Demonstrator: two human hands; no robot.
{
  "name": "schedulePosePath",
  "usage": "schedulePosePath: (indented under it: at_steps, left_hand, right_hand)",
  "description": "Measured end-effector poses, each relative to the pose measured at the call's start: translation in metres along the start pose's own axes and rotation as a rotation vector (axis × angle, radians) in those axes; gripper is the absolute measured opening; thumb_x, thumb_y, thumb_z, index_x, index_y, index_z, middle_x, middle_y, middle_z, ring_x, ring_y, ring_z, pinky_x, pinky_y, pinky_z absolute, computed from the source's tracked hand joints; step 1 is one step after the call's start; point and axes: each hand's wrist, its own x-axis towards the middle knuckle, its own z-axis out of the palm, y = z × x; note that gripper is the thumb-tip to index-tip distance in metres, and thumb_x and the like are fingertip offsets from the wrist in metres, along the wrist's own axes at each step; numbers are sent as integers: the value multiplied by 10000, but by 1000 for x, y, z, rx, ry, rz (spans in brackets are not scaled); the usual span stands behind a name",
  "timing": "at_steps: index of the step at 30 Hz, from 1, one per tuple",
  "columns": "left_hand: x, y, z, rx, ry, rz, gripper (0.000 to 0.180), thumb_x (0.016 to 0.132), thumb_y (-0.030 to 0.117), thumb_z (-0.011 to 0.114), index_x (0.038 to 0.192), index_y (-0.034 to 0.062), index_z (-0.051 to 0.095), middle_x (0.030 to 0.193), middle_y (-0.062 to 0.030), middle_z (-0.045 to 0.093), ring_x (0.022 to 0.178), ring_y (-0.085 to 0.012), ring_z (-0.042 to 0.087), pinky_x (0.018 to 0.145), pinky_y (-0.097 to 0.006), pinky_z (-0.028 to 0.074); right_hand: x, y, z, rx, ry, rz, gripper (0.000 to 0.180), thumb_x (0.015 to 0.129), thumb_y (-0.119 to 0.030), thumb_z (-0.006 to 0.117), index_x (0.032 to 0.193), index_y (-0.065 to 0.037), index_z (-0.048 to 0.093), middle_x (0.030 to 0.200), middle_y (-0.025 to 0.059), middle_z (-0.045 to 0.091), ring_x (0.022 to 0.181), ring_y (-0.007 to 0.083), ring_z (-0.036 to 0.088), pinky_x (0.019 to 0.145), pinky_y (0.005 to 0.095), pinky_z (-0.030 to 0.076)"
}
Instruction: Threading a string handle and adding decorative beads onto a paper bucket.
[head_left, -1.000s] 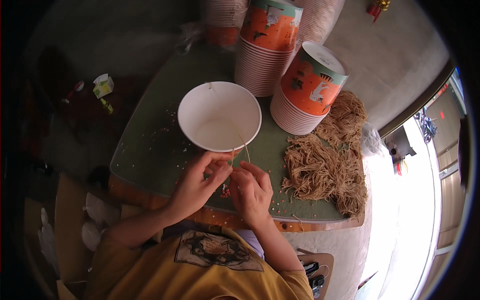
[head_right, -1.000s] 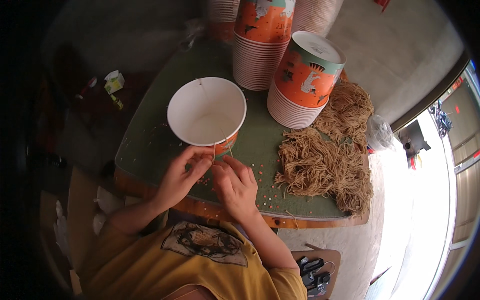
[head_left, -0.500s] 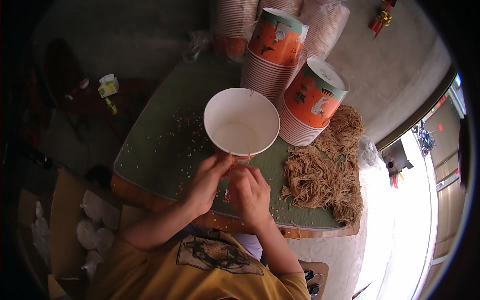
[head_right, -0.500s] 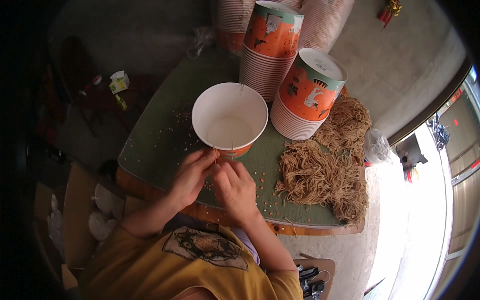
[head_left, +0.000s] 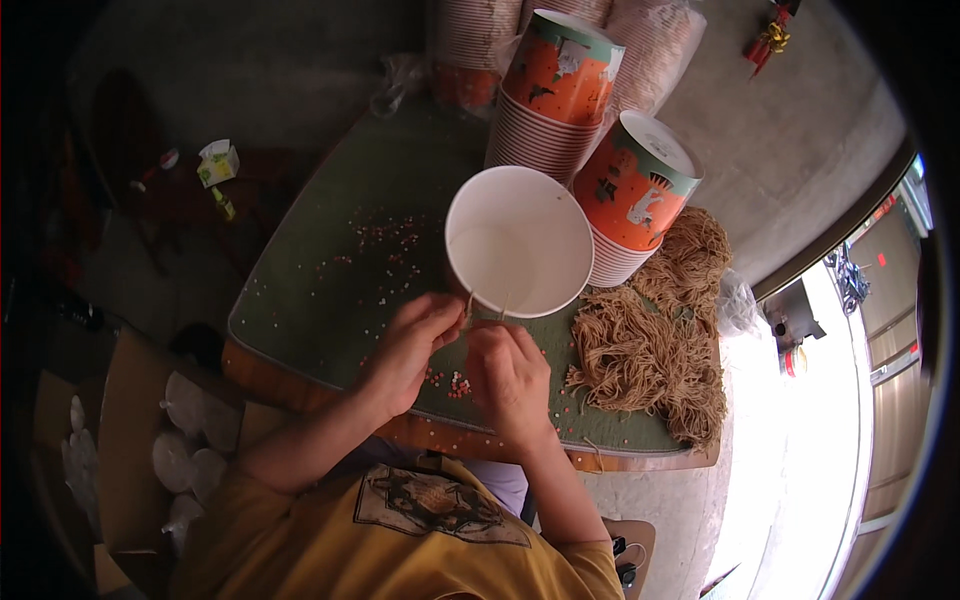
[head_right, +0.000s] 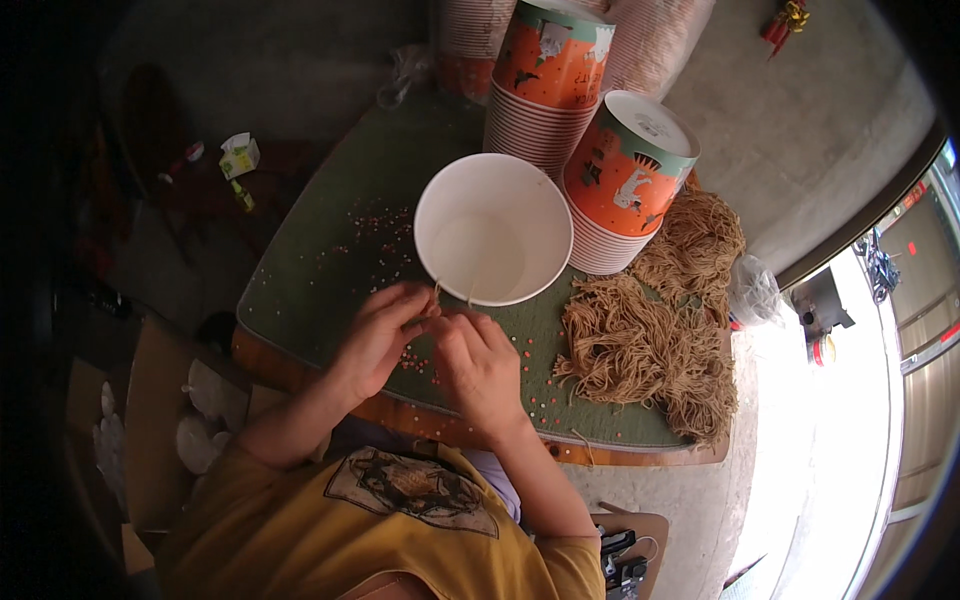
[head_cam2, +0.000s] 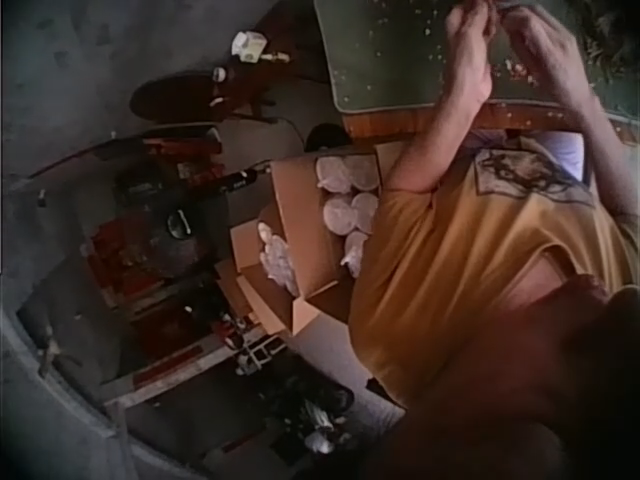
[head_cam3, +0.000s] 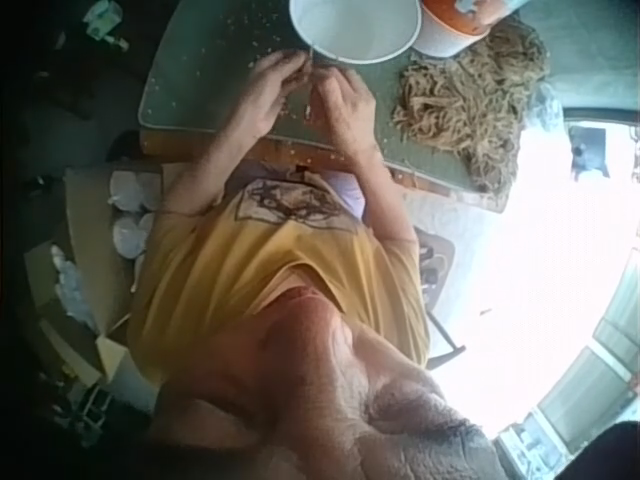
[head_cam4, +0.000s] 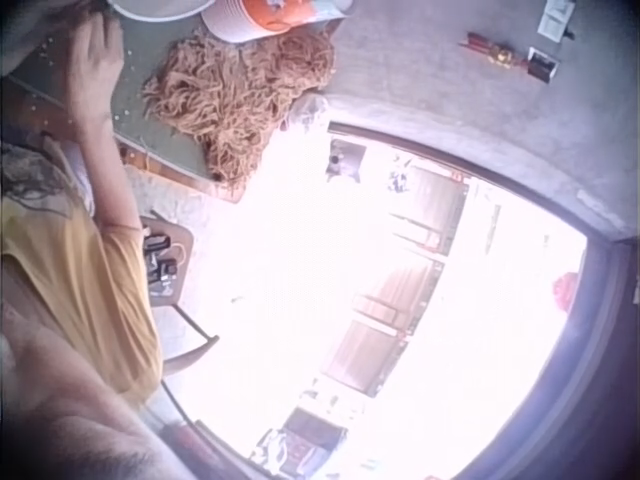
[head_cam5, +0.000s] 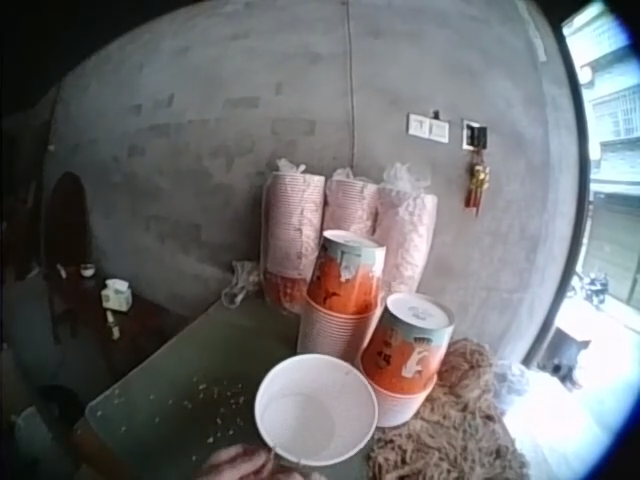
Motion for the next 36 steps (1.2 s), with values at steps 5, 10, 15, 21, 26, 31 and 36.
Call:
schedulePosePath:
  at_steps: [5, 10, 15, 21, 26, 31, 36]
  left_hand:
    - [0, 2, 3, 79, -56, -79, 102, 930, 176, 593, 991, 108, 639, 910, 45, 602, 877, -33, 511, 812, -219, 381]
    - [5, 2, -1, 115, -134, -22, 121, 925, 133, 598, 1021, 73, 638, 968, 6, 627, 933, -68, 574, 863, -256, 433]
    - [12, 16, 0, -13, -46, -53, 129, 908, 109, 632, 1016, 39, 629, 960, -13, 630, 878, -93, 564, 817, -243, 457]
    - [25, 14, -15, -5, -85, -7, 128, 921, 115, 622, 1021, 35, 625, 955, -26, 629, 855, -108, 573, 820, -251, 475]
    - [25, 19, -21, 24, -77, 16, 126, 925, 117, 617, 1024, 40, 627, 969, -38, 638, 853, -117, 590, 861, -276, 482]
    - [24, 35, -20, -67, -78, -63, 98, 910, 150, 650, 967, 71, 659, 930, 5, 639, 854, -91, 573, 840, -264, 467]
    - [33, 40, -28, -84, -97, -63, 108, 913, 158, 648, 978, 72, 650, 939, 2, 634, 853, -99, 575, 838, -267, 466]
  right_hand:
    - [-3, 7, 4, -72, 24, -8, 369, 696, -6, 621, 1044, -85, 527, 908, 52, 598, 851, 259, 582, 716, 367, 505]
    - [0, 0, 5, -58, 25, 14, 309, 719, 56, 651, 969, -72, 523, 899, 83, 628, 842, 288, 607, 718, 389, 505]
    - [-9, -1, 6, 1, -51, -19, 302, 703, 27, 653, 958, -79, 527, 921, 76, 630, 867, 281, 610, 723, 386, 508]
    - [-2, -2, 5, -70, -112, -51, 312, 698, 15, 644, 965, -88, 521, 944, 68, 622, 907, 269, 613, 728, 377, 509]
    - [5, 8, 4, -96, -85, -53, 380, 730, -15, 674, 1077, -58, 525, 819, 62, 605, 750, 250, 605, 665, 380, 486]
    - [29, 17, 4, -191, 28, 132, 574, 787, -62, 687, 1322, -53, 476, 647, 19, 583, 630, 209, 607, 629, 351, 487]
    - [34, 22, 21, -298, 14, 6, 302, 836, -79, 652, 1130, -90, 584, 709, 62, 657, 648, 238, 665, 570, 356, 514]
